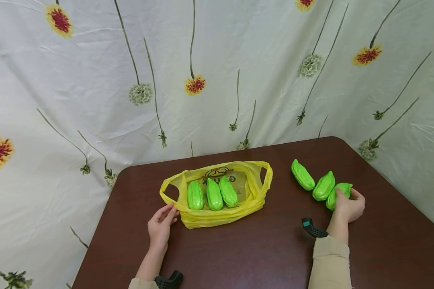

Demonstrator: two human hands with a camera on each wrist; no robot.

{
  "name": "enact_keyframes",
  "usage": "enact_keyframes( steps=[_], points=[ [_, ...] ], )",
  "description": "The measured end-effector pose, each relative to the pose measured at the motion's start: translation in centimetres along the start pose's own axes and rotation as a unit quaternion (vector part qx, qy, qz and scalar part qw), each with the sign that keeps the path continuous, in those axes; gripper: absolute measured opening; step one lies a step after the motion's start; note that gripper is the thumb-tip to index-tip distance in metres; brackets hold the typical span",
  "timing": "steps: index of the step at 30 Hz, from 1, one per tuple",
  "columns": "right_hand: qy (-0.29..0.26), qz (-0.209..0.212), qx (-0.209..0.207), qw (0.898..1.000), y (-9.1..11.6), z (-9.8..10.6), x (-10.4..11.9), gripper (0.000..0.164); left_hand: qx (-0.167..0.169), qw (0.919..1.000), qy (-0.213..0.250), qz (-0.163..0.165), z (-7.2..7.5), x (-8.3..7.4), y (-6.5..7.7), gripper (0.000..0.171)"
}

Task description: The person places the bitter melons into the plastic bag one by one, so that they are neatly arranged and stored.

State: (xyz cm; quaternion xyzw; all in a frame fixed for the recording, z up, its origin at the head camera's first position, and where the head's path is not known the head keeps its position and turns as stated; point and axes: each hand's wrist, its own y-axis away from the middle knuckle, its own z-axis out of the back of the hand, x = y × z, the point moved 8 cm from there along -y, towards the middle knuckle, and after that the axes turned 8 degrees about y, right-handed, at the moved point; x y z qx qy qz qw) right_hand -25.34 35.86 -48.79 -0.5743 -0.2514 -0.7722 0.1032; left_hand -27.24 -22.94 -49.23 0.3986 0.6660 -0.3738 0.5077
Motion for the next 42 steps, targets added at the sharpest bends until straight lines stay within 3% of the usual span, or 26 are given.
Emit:
enact_keyframes(
  steps=[12, 20, 25, 42],
  points=[
    [-0.008, -0.001, -0.007, 1.0, 0.0, 0.1, 0.2, 0.055, -0.001, 0.9999, 0.011, -0.007, 0.0, -0.1, 0.0, 0.029],
    [-0.047, 0.017, -0.017, 0.999, 0.8, 0.2, 1.7, 0.052, 0.002, 0.9999, 0.006, -0.011, -0.1, -0.1, -0.2, 0.03],
    [-0.042, 0.034, -0.019, 0.998, 1.5, 0.0, 2.6, 0.052, 0.0, 0.9999, 0.01, -0.005, 0.0, 0.1, -0.2, 0.029],
    [-0.037, 0.147, 0.003, 0.988, 5.7, -2.6, 6.4, 0.048, 0.003, 1.0, 0.007, 0.002, 0.0, 0.1, 0.0, 0.03]
  ],
)
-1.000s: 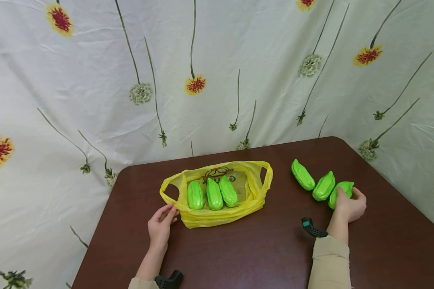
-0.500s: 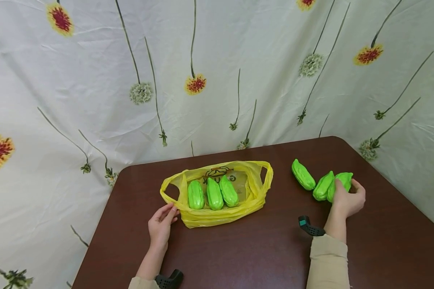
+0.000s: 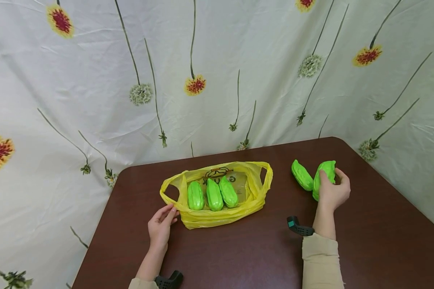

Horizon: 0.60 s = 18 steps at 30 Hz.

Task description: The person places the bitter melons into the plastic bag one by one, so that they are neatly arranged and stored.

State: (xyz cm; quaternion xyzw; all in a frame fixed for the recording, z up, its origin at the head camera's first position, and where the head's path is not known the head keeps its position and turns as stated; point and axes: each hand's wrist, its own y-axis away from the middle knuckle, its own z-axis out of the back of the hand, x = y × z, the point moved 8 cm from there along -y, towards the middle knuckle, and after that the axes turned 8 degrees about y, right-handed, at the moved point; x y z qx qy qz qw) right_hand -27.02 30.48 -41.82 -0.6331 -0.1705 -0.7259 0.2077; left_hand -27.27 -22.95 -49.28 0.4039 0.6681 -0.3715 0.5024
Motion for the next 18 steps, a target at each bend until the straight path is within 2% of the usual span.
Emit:
enact_keyframes(
  steps=[8, 12, 18],
  points=[
    [-0.028, 0.055, 0.014, 0.998, 1.7, -1.7, 1.8, 0.046, -0.001, 1.0, -0.004, 0.006, 0.0, 0.0, 0.1, 0.031],
    [-0.044, 0.058, 0.034, 0.997, 2.5, -2.5, 2.5, 0.046, -0.004, 1.0, -0.002, 0.007, 0.0, 0.0, 0.1, 0.031],
    [-0.094, 0.074, 0.057, 0.991, 3.3, -3.6, 3.2, 0.045, 0.002, 1.0, -0.004, 0.005, 0.0, 0.0, 0.1, 0.032]
  ],
)
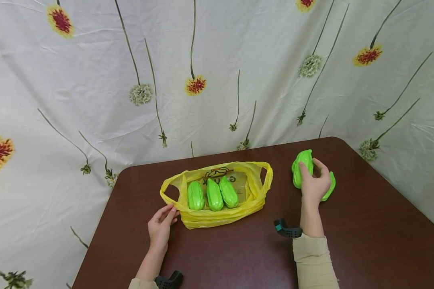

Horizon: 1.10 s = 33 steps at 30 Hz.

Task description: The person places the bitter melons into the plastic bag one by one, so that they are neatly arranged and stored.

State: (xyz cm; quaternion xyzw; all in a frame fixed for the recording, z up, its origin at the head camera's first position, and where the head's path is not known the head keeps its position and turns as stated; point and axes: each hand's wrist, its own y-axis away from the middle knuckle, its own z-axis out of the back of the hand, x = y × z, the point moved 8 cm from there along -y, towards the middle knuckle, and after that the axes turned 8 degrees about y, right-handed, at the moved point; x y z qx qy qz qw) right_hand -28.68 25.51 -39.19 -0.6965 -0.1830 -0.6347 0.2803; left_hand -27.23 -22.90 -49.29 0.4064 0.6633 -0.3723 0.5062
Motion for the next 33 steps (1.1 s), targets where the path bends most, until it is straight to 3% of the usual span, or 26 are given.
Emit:
enact_keyframes(
  steps=[3, 10, 20, 28, 33],
  points=[
    [-0.002, 0.002, 0.011, 1.0, 0.9, -0.5, 1.2, 0.043, -0.002, 1.0, 0.0, -0.002, 0.0, 0.1, 0.0, 0.031],
    [-0.017, 0.05, 0.032, 0.998, 2.2, -1.9, 2.3, 0.041, -0.007, 1.0, 0.003, -0.006, 0.0, 0.1, -0.1, 0.028],
    [-0.022, 0.089, 0.102, 0.991, 5.2, -4.4, 3.9, 0.04, -0.007, 1.0, 0.002, -0.002, 0.1, 0.2, -0.2, 0.029],
    [-0.018, 0.124, 0.143, 0.982, 8.6, -5.4, 7.2, 0.036, -0.009, 1.0, 0.001, -0.003, 0.1, 0.3, -0.2, 0.027],
    [-0.008, 0.13, 0.174, 0.976, 9.0, -7.1, 5.5, 0.037, -0.008, 0.9999, 0.004, -0.006, 0.1, 0.3, -0.3, 0.028]
  ],
)
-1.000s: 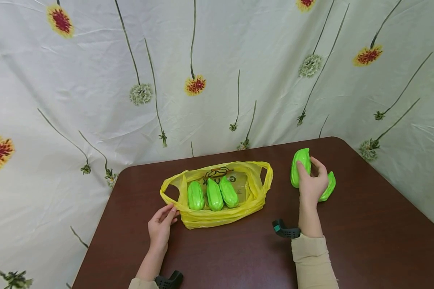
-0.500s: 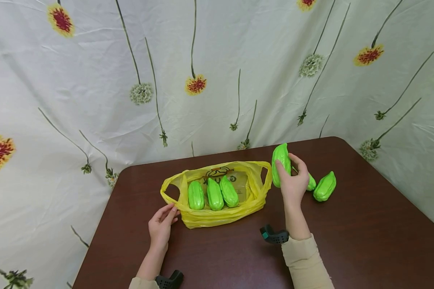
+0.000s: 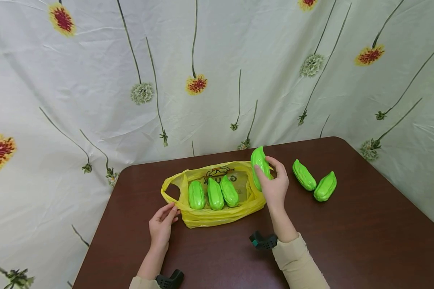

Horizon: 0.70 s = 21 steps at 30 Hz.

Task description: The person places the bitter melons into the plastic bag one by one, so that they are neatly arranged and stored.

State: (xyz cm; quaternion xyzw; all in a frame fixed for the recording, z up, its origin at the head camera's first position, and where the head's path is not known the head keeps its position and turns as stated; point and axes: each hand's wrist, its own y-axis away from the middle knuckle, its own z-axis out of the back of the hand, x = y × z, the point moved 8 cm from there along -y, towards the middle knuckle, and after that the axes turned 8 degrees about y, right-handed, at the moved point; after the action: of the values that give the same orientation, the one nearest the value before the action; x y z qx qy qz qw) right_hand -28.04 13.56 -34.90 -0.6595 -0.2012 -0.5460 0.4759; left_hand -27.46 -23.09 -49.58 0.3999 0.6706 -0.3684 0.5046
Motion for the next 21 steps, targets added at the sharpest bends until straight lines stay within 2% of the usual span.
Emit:
enact_keyframes(
  steps=[5, 21],
  points=[
    [-0.003, -0.005, 0.025, 1.0, 0.1, -1.6, -2.3, 0.038, -0.001, 1.0, -0.007, 0.003, 0.0, 0.0, 0.0, 0.025],
    [0.01, -0.022, 0.062, 0.998, 1.3, -4.4, -4.8, 0.038, 0.005, 0.9998, -0.016, 0.004, 0.0, 0.0, 0.0, 0.027]
  ],
)
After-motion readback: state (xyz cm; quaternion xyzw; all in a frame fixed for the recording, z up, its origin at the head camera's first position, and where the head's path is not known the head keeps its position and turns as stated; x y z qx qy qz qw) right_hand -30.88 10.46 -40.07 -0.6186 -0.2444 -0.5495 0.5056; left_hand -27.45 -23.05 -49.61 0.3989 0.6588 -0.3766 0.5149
